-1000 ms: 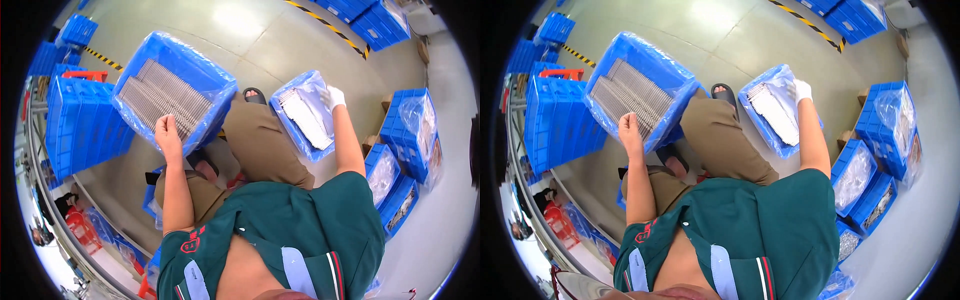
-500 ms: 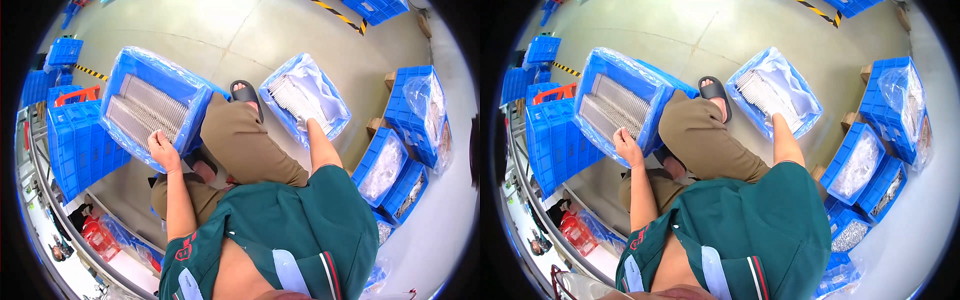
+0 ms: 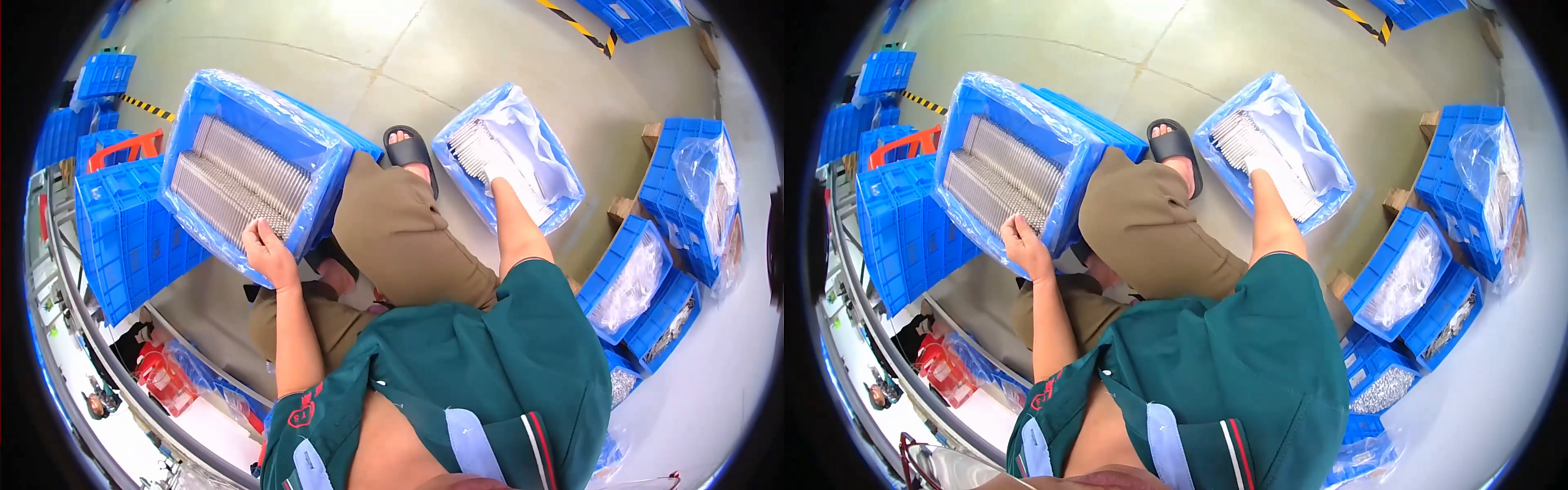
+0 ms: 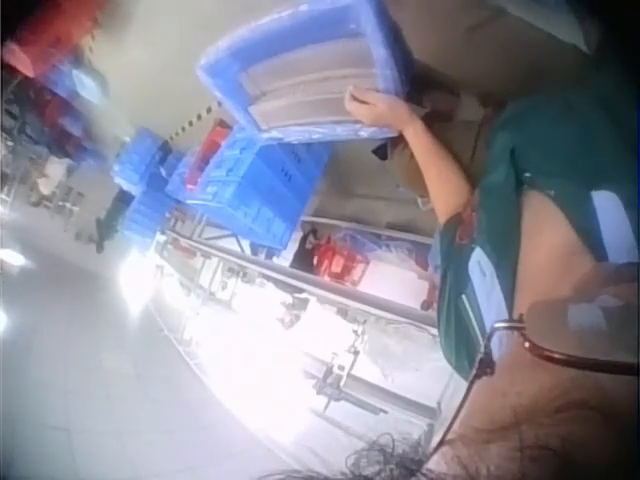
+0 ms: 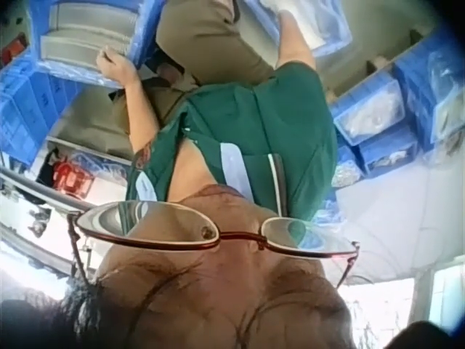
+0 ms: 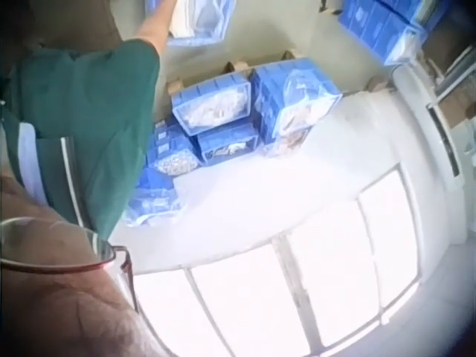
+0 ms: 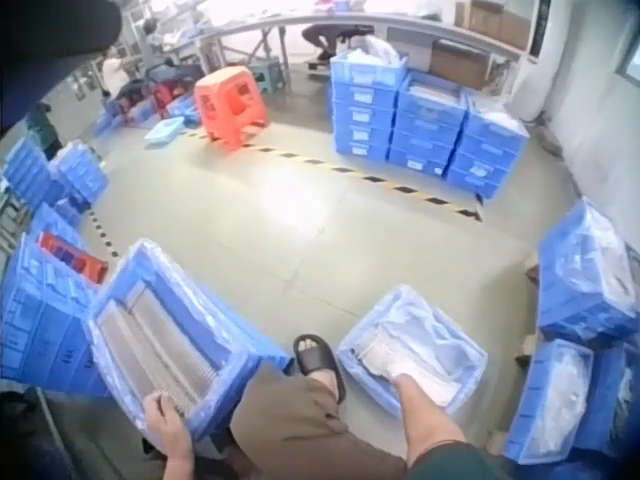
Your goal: The person arranges small metal rods by hand, taking them from a blue crate and placing them into organized rows.
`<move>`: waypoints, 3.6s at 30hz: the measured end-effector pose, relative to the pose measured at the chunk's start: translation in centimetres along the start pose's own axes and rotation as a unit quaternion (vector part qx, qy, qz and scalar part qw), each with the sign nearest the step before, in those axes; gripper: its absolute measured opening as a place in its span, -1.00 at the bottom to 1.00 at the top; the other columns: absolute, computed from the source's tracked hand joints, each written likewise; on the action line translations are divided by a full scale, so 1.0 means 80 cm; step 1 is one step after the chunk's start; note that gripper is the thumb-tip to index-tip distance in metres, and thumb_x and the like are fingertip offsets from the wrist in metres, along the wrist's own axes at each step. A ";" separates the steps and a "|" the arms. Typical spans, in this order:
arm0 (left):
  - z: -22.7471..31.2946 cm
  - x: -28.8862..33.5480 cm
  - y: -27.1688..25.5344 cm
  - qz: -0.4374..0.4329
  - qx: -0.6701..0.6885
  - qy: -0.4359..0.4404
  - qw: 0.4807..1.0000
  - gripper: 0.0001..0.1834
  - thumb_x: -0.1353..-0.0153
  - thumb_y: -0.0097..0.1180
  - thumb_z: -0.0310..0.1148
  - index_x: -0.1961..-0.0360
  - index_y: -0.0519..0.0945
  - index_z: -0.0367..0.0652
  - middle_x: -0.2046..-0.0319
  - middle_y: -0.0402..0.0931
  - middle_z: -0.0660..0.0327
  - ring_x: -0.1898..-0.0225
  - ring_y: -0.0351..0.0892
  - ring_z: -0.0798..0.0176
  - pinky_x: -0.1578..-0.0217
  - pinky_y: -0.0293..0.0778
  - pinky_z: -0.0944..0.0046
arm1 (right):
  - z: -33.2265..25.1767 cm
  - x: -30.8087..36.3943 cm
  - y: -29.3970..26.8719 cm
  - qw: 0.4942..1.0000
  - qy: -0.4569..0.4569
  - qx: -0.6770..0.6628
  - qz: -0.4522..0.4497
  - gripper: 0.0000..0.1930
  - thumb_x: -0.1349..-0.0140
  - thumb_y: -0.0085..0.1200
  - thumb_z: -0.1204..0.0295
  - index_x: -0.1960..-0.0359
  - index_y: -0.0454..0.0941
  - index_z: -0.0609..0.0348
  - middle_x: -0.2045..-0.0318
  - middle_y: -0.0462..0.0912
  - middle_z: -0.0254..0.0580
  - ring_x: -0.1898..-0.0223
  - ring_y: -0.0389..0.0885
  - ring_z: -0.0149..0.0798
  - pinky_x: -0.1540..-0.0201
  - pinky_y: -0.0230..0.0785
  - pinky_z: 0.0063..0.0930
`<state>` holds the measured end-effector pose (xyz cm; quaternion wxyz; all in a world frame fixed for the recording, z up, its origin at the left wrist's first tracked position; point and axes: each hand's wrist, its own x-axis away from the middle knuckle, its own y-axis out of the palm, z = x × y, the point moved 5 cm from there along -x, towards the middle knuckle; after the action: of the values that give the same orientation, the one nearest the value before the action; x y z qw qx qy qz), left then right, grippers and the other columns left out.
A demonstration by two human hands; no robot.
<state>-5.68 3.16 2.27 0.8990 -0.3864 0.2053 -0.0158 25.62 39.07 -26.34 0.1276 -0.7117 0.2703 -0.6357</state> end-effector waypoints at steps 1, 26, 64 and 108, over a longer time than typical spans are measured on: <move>-0.001 0.000 -0.001 0.001 0.004 -0.001 1.000 -0.79 -0.23 -0.05 -0.36 0.36 0.45 -0.35 0.52 0.40 0.20 0.49 0.35 0.33 0.41 0.32 0.35 | -0.013 -0.002 -0.002 1.000 -0.014 0.023 0.005 -0.56 -0.18 -0.15 0.24 -0.08 0.31 0.10 -0.06 0.39 -0.06 -0.08 0.37 -0.12 -0.08 0.22 -0.26; -0.016 0.014 -0.009 -0.003 0.090 -0.133 0.987 -0.88 -0.20 -0.04 -0.48 0.31 0.46 -0.34 0.41 0.42 0.23 0.44 0.34 0.44 0.41 0.30 0.48 | -0.186 -0.102 0.070 0.935 -0.128 0.323 0.071 -0.52 -0.22 -0.24 0.19 -0.14 0.29 0.09 -0.15 0.30 -0.16 -0.16 0.29 -0.27 -0.13 0.16 -0.51; -0.014 0.014 0.008 0.005 0.086 -0.077 0.993 -0.85 -0.19 -0.01 -0.44 0.32 0.48 -0.34 0.44 0.46 0.15 0.46 0.41 0.29 0.40 0.36 0.36 | -0.074 -0.053 0.065 0.861 0.087 -0.484 -0.128 -0.80 -0.23 -0.20 0.25 0.55 0.24 -0.07 0.71 0.23 -0.40 0.75 0.17 -0.45 0.76 -0.04 -0.56; -0.090 -0.084 -0.087 0.120 0.712 -0.324 0.612 -0.80 -0.28 -0.12 -0.25 0.37 0.42 -0.14 0.43 0.49 0.22 0.38 0.44 0.37 0.31 0.39 0.37 | -0.459 0.576 0.177 0.756 -0.522 -0.042 -0.392 -0.79 -0.18 0.02 0.31 0.36 0.47 0.24 0.64 0.46 -0.36 0.76 0.23 -0.61 0.72 0.01 -0.78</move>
<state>-13.73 -5.41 5.08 0.8933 0.4231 -0.1307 0.0769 -11.20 8.19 10.60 -0.0417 -0.9815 -0.1149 -0.1475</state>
